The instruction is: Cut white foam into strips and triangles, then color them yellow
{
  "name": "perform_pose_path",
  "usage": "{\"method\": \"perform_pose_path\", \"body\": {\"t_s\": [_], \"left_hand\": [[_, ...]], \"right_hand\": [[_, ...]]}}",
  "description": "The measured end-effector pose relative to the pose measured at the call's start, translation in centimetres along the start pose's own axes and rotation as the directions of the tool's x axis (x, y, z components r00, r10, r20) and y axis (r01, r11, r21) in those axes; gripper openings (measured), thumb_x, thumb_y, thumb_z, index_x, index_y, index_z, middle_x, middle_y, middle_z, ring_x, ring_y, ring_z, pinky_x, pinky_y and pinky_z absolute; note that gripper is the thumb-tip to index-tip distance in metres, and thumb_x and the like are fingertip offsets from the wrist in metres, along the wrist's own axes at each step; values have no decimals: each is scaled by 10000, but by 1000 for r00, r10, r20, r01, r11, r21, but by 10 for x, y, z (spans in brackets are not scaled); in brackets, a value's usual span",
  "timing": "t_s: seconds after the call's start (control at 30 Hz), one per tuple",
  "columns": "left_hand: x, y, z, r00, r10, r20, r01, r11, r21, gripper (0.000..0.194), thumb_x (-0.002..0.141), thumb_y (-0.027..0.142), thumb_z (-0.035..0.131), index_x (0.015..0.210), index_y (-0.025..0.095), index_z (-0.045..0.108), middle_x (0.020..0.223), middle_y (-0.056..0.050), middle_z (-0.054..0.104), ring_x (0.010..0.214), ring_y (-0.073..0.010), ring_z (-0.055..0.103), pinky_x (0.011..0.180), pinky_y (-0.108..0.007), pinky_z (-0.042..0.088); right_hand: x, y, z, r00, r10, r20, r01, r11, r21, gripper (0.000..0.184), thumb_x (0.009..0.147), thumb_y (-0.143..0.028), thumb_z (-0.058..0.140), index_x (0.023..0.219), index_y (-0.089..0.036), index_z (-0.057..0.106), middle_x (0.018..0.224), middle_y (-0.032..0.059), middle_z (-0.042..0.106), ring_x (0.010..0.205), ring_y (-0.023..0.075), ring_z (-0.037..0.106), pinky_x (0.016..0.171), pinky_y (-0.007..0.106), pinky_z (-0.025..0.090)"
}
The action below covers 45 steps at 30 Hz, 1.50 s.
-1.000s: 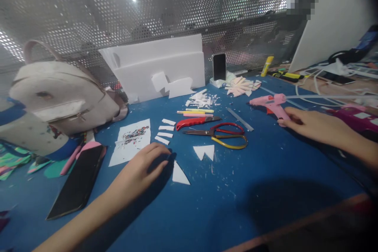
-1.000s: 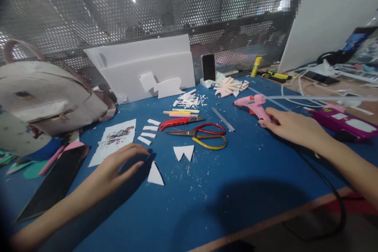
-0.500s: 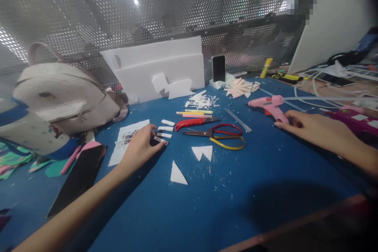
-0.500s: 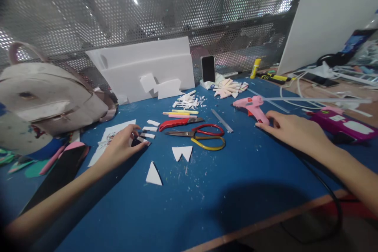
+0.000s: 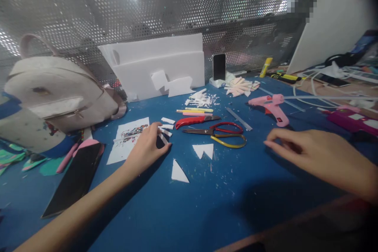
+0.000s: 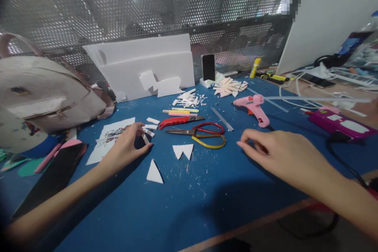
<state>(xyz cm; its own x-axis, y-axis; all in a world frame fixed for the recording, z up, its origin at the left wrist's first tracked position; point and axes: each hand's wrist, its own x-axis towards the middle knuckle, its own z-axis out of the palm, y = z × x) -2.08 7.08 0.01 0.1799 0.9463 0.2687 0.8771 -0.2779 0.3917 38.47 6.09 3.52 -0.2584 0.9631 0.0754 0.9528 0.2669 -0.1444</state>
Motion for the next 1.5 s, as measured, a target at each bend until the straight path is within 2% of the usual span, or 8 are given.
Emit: {"method": "perform_pose_path", "body": {"t_s": [0.13,0.33,0.5,0.63,0.77,1.03,1.17,1.5], "left_hand": [[-12,25,-3,999,10,48,-4,992,-129,578,849,367,645,1314,253,321,1132,-60,591,1032,-207,586,913,-408,476],[-39,58,2,993,73,92,-54,981,-186,818,788,398,718,1416,292,205,1143,-52,598,1044,-237,576,911,-444,466],[-44,61,13,990,91,106,-75,987,-138,932,742,496,751,1447,268,185,1095,-60,618,996,-267,571,896,-494,444],[-49,56,13,989,101,111,-88,989,-118,1117,675,605,763,1495,304,66,1208,-96,579,1069,-314,543,918,-522,424],[-59,48,10,989,101,111,-95,994,-57,1180,659,500,813,1513,319,19,1265,-108,549,1120,-344,515,923,-518,422],[-54,21,8,970,161,181,-127,975,-184,894,832,396,696,1492,378,94,1052,-25,611,944,-243,564,864,-427,480],[-46,14,-3,928,263,263,-198,948,-251,740,848,384,678,1437,414,230,1086,-3,631,985,-227,577,869,-375,492],[-34,7,-31,882,268,389,-155,942,-297,748,852,257,647,1460,430,246,1210,-29,613,1091,-231,602,925,-399,530]], "right_hand": [[13,-46,-8,950,-311,3,300,918,258,284,926,-500,462,1004,-271,610,621,-10,585,520,163,560,494,289,370],[50,-106,12,772,-635,18,580,716,389,464,861,-434,639,1264,-236,523,1230,72,585,1078,234,575,860,358,470],[75,-133,31,660,-749,56,693,636,338,501,786,-498,705,1146,-173,576,1113,92,593,1040,261,534,817,387,473],[80,-133,44,658,-753,8,709,623,331,582,738,-561,721,1137,-159,588,1089,98,584,998,263,506,822,408,458],[80,-131,57,640,-767,-41,722,582,374,615,713,-571,730,1150,-158,599,1124,100,560,1011,258,483,891,426,417],[79,-132,66,639,-764,-88,716,549,432,551,743,-514,722,1158,-168,612,1128,86,575,1031,248,477,924,413,368],[78,-130,66,630,-771,-96,712,524,468,513,784,-455,708,1185,-160,582,1109,73,613,1036,236,491,916,393,370],[79,-129,63,618,-781,-89,707,503,497,296,840,-305,652,1106,-189,595,1123,57,632,1070,220,505,930,382,375]]}}
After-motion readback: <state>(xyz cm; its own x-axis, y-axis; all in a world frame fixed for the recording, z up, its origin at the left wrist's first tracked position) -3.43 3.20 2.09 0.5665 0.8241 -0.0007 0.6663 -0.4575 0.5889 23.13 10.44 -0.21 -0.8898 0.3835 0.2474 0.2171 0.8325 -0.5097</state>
